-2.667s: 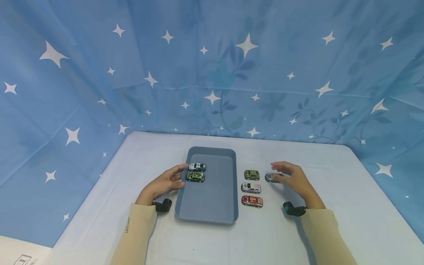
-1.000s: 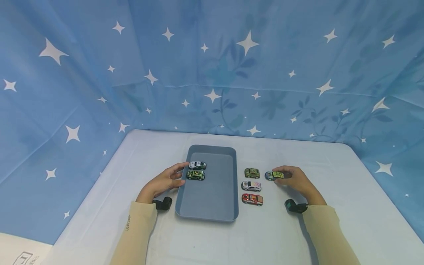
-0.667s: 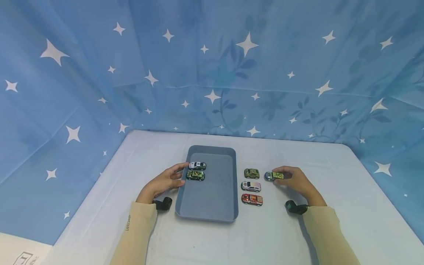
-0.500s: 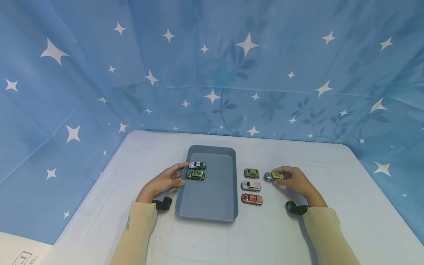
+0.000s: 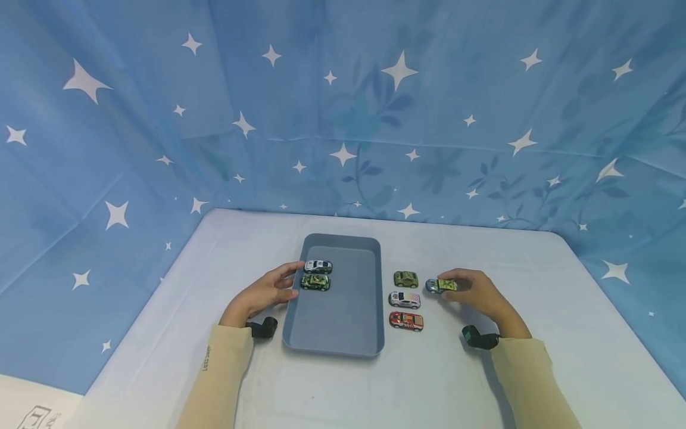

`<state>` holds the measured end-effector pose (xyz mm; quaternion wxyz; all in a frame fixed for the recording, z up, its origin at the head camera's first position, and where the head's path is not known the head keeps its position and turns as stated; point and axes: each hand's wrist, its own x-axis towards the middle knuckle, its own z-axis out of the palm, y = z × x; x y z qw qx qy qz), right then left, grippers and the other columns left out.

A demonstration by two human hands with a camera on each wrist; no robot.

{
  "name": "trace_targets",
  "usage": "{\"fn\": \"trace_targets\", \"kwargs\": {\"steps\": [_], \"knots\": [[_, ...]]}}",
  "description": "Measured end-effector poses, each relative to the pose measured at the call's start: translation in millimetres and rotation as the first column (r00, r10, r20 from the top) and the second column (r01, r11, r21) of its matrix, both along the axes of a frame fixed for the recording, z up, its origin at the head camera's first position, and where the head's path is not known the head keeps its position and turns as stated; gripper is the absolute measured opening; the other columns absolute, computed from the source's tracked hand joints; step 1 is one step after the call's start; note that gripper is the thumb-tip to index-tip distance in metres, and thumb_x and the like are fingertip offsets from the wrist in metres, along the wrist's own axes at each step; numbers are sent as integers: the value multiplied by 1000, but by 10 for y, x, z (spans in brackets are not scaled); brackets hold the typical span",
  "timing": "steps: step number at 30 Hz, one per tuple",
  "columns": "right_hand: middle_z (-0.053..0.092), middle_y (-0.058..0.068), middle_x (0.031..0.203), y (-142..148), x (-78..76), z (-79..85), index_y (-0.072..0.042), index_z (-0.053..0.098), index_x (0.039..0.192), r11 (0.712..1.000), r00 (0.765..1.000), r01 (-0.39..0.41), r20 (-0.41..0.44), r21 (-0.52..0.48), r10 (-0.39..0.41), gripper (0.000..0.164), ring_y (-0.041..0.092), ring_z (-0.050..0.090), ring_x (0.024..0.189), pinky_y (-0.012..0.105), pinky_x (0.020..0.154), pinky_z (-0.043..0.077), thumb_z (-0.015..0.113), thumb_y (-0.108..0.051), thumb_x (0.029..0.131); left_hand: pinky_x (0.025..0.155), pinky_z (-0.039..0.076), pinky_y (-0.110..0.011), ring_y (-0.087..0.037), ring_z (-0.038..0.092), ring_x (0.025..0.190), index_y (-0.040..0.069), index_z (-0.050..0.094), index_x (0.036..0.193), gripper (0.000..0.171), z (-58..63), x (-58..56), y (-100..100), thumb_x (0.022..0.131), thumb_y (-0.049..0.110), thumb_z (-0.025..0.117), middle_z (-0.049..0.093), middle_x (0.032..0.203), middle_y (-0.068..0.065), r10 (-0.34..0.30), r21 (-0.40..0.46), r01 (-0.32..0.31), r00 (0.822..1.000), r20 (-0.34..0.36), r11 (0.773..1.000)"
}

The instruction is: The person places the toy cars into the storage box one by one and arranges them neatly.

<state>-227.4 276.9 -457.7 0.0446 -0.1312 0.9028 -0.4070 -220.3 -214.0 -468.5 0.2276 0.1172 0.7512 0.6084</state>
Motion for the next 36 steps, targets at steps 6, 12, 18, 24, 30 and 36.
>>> {"fn": "trace_targets", "kwargs": {"steps": [6,12,18,24,30,36], "knots": [[70,28,132,-35,39,51,5,76,123,1000,1000,8,0,16,-8,35,54,62,127,68,106,51,85,-5,91,123,31,-69,-58,13,160,1,25,170,76,-3,-5,1,105,-1,64,6,177,-32,4,1,-4,1000,7,1000],[71,26,131,-66,64,99,4,77,123,1000,1000,-5,-11,13,5,35,50,64,123,64,101,55,85,-5,90,122,32,-68,-59,13,159,1,26,170,77,4,6,-2,104,-1,65,7,176,-34,-1,0,1,1000,0,1000],[74,22,126,-109,60,150,3,78,122,999,997,-45,-68,18,46,33,40,67,115,57,98,58,85,-3,91,123,32,-68,-58,13,159,1,26,171,76,-8,-3,-5,105,0,64,7,176,-33,-3,1,3,1000,-1,1000],[75,20,123,-162,79,190,3,78,121,998,994,-54,-94,31,57,32,38,67,112,56,96,59,85,-1,90,123,31,-68,-58,13,159,2,25,171,77,9,6,0,105,0,65,7,177,-32,-3,-1,3,1000,-1,1000],[75,21,123,-224,135,228,3,78,120,998,994,-56,-94,27,58,32,39,68,111,57,95,59,86,-2,89,123,32,-66,-57,14,160,3,25,171,77,16,-2,5,106,1,64,7,177,-31,2,-9,-2,1000,6,1000],[75,20,124,-257,144,233,2,78,121,997,992,-65,-103,36,69,33,38,68,110,55,94,60,86,-2,89,123,32,-68,-58,14,159,1,25,171,77,12,8,1,104,0,65,7,176,-33,2,-3,-2,1000,1,1000]]}}
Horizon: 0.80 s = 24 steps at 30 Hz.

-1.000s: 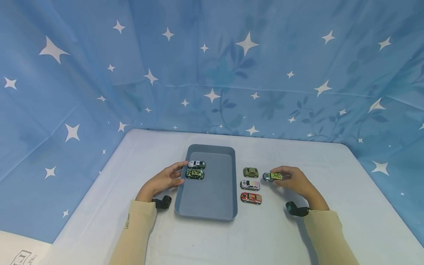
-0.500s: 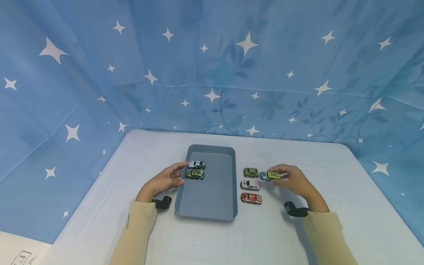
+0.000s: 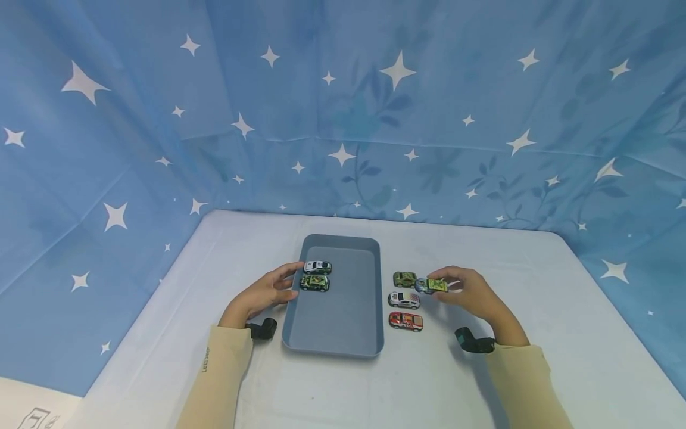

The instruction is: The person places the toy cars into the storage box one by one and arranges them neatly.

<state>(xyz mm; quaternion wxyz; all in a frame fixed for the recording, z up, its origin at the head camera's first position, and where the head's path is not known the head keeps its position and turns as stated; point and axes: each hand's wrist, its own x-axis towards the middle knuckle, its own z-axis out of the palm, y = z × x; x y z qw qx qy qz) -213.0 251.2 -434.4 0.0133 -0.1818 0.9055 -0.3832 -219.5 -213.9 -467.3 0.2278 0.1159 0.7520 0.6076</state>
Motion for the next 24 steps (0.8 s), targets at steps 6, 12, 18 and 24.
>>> {"fn": "trace_targets", "kwargs": {"steps": [6,12,18,24], "knots": [[75,19,123,-21,4,9,2,78,120,1000,1000,-23,-7,-13,23,32,34,68,108,53,93,60,87,-2,89,122,32,-69,-58,13,159,0,25,170,77,1,2,-3,104,-1,65,7,176,-33,-1,3,1,1000,-2,1000],[76,19,121,-42,24,18,2,78,119,999,999,-33,-8,-21,33,32,33,68,106,51,92,60,87,-2,89,122,32,-68,-58,14,159,0,25,170,77,-6,-12,1,104,-1,66,8,176,-32,5,5,-5,1000,6,1000],[76,18,121,-93,46,14,2,78,119,998,999,-47,-12,-32,47,32,32,68,105,53,92,60,88,-3,89,122,33,-68,-58,14,159,0,26,170,77,-7,-19,3,104,-2,65,8,176,-32,10,1,-10,1000,9,1000],[76,17,121,-125,64,-7,1,77,119,998,999,-50,-16,-36,50,33,31,68,105,53,92,60,89,-4,88,122,34,-68,-59,14,159,1,27,170,77,-5,-5,-2,103,-2,66,8,176,-32,10,-2,-10,1000,3,1000]]}}
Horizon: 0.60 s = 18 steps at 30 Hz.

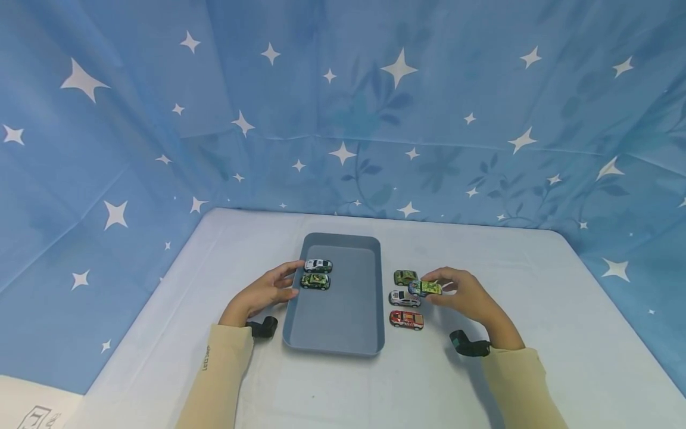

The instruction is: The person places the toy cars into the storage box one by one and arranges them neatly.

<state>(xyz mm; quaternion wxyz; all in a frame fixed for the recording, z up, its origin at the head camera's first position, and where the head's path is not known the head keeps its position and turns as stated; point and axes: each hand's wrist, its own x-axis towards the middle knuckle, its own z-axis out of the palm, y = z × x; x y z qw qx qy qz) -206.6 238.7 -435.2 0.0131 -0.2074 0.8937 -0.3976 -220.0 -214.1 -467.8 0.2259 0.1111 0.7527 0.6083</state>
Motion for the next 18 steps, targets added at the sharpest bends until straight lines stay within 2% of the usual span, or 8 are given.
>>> {"fn": "trace_targets", "kwargs": {"steps": [18], "knots": [[75,18,122,-84,7,7,2,76,122,999,1000,-32,-1,-35,32,34,32,68,106,56,93,59,87,-4,90,123,31,-68,-59,13,159,0,26,170,76,-6,-1,0,104,-1,64,7,176,-34,-17,3,17,1000,-17,1000]]}}
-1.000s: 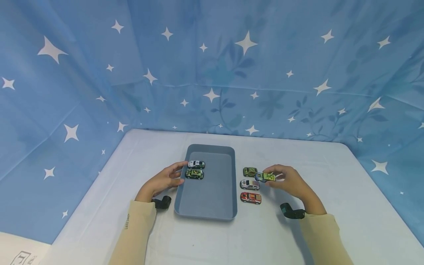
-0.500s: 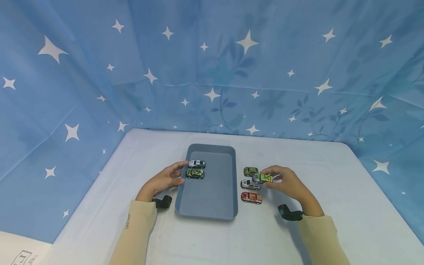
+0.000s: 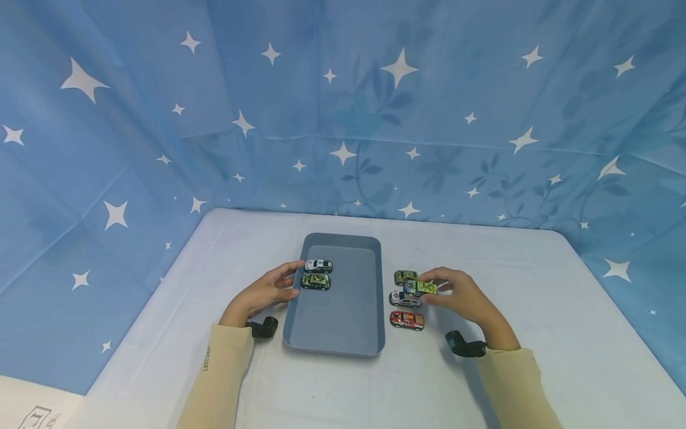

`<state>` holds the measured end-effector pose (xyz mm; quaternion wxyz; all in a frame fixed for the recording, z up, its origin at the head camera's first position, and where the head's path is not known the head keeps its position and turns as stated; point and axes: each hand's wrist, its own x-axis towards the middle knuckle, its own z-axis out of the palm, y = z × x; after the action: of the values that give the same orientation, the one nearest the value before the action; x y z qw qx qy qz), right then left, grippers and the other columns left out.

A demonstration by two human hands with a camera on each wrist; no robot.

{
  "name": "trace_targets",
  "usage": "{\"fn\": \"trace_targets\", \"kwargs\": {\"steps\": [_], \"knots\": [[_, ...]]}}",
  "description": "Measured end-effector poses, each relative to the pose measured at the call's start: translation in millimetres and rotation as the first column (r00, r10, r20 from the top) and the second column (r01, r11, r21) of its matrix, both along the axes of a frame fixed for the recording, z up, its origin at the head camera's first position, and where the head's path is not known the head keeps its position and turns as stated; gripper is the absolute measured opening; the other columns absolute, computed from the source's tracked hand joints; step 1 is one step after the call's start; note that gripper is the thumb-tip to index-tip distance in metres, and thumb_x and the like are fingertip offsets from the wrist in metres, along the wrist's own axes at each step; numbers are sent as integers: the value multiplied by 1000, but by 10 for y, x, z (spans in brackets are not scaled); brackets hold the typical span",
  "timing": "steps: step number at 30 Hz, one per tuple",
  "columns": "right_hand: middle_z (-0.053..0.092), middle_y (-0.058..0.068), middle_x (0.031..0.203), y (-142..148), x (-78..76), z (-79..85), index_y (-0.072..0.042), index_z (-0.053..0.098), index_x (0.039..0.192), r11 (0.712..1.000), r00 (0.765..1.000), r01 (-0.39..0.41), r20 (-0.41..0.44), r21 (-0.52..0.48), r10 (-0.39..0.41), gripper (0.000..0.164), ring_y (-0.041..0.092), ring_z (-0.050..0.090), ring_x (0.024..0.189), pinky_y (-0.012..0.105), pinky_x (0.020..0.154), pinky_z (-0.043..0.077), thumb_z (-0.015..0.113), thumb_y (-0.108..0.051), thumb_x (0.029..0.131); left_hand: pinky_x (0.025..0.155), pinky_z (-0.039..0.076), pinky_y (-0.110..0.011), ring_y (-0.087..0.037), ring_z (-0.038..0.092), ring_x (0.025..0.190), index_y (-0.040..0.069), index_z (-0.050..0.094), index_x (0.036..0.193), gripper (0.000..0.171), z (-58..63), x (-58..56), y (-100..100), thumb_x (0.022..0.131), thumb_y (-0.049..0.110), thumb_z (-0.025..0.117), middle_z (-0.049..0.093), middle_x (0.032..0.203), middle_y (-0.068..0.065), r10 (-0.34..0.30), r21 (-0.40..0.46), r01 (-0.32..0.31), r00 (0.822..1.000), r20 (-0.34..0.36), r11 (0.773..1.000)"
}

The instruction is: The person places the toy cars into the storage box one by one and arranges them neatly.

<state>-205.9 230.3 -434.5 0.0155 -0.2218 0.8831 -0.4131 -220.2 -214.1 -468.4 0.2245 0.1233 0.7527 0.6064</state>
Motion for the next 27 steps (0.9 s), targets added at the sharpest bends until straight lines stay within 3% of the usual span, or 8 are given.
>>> {"fn": "trace_targets", "kwargs": {"steps": [27], "knots": [[76,16,122,-183,12,52,0,77,122,998,998,-57,-13,-8,57,33,30,68,106,55,93,59,87,-5,91,122,31,-69,-59,13,159,2,24,171,77,-1,-14,-5,105,0,63,7,176,-32,-9,-18,9,1000,-1,1000]]}}
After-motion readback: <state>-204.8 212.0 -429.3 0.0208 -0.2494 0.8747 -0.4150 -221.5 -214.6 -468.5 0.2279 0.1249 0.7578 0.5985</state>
